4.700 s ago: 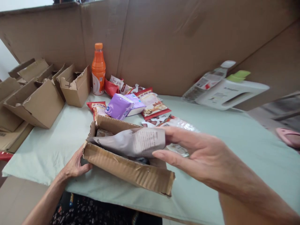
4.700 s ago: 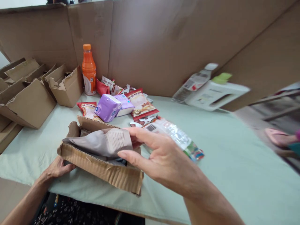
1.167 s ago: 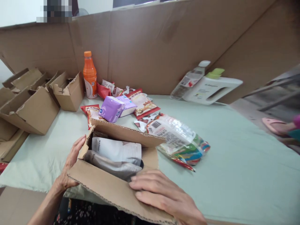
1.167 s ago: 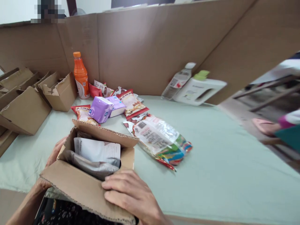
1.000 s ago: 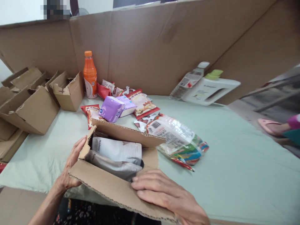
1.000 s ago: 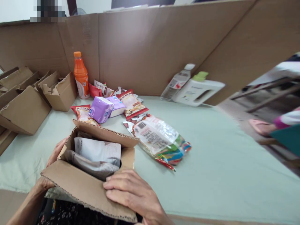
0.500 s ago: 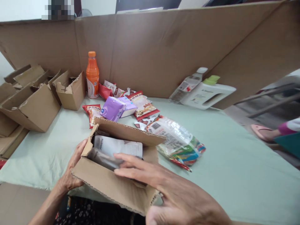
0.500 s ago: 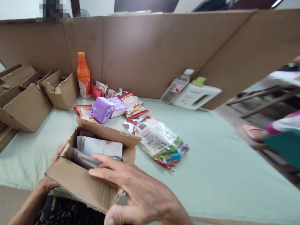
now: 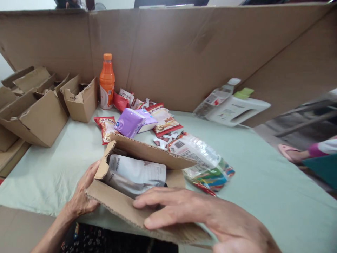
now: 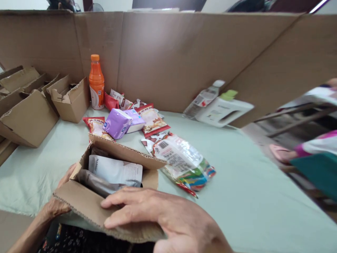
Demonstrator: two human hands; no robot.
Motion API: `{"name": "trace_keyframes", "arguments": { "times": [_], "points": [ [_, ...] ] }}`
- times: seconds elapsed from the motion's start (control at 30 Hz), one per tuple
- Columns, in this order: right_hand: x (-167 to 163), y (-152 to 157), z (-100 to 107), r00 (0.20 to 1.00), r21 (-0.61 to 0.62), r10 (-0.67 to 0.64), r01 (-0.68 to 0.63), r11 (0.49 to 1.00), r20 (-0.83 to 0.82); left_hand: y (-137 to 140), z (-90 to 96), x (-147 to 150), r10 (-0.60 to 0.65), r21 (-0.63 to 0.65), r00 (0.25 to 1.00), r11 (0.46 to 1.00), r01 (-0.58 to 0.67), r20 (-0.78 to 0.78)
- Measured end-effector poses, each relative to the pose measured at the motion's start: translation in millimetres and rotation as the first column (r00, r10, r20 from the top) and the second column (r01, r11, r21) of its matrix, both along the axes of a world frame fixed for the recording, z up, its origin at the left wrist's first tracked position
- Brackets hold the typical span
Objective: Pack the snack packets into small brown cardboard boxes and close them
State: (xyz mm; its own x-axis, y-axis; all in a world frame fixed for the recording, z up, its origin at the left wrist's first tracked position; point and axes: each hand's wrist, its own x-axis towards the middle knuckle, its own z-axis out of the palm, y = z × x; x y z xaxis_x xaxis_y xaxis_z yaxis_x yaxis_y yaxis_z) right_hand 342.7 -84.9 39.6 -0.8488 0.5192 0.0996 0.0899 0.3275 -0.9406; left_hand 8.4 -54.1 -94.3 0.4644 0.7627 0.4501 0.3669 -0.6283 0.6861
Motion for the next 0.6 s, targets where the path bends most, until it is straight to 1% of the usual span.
{"name": "trace_keyframes", "arguments": {
  "times": [0.07,0.1,0.13,0.2,0.27,0.33,0.37,0.43,0.47,0.5,0.53,0.6],
  "points": [
    [-1,9,2,0.999,-0.028,-0.018,0.017,0.999,-0.041,-2,0.1,2,0.029,0.012,0.999,1.000,-0.029,-0.035],
    [-2,13,2,0.998,-0.022,-0.051,0.050,0.998,-0.027,-3,0.2,3,0.041,0.019,0.998,0.999,-0.040,-0.053],
    [-5,17,3,0.996,-0.004,-0.088,0.088,0.996,0.010,-4,0.3,4,0.048,0.028,0.997,0.999,-0.046,-0.067],
    [-14,24,2,0.978,0.049,-0.159,0.154,0.987,0.134,-5,0.6,6,0.053,0.038,0.995,0.998,-0.050,-0.079],
    [-25,32,0,0.956,0.072,-0.194,0.182,0.981,0.219,-5,0.7,7,0.061,0.041,0.995,0.997,-0.058,-0.079],
    [-34,39,-5,0.948,0.036,-0.239,0.237,0.971,0.211,-5,0.5,8,0.063,0.041,0.995,0.997,-0.060,-0.072],
    [-37,43,-8,0.942,-0.004,-0.278,0.283,0.959,0.187,-4,0.4,8,0.062,0.040,0.996,0.997,-0.059,-0.070],
    [-40,47,-14,0.921,-0.094,-0.358,0.374,0.922,0.151,-3,-0.1,8,0.056,0.036,0.996,0.998,-0.054,-0.072],
    [-41,48,-17,0.910,-0.111,-0.388,0.405,0.908,0.146,-3,-0.5,8,0.052,0.031,0.996,0.998,-0.050,-0.074],
    [-41,48,-18,0.902,-0.099,-0.404,0.421,0.902,0.150,-2,-1.1,8,0.048,0.025,0.996,0.999,-0.046,-0.074],
    [-40,47,-18,0.898,-0.059,-0.411,0.424,0.904,0.160,-2,-1.7,9,0.044,0.020,0.996,0.999,-0.043,-0.071],
    [-40,44,-17,0.894,0.050,-0.410,0.408,0.912,0.182,-1,-3.1,9,0.037,0.016,0.998,0.999,-0.036,-0.053]
  ]
}}
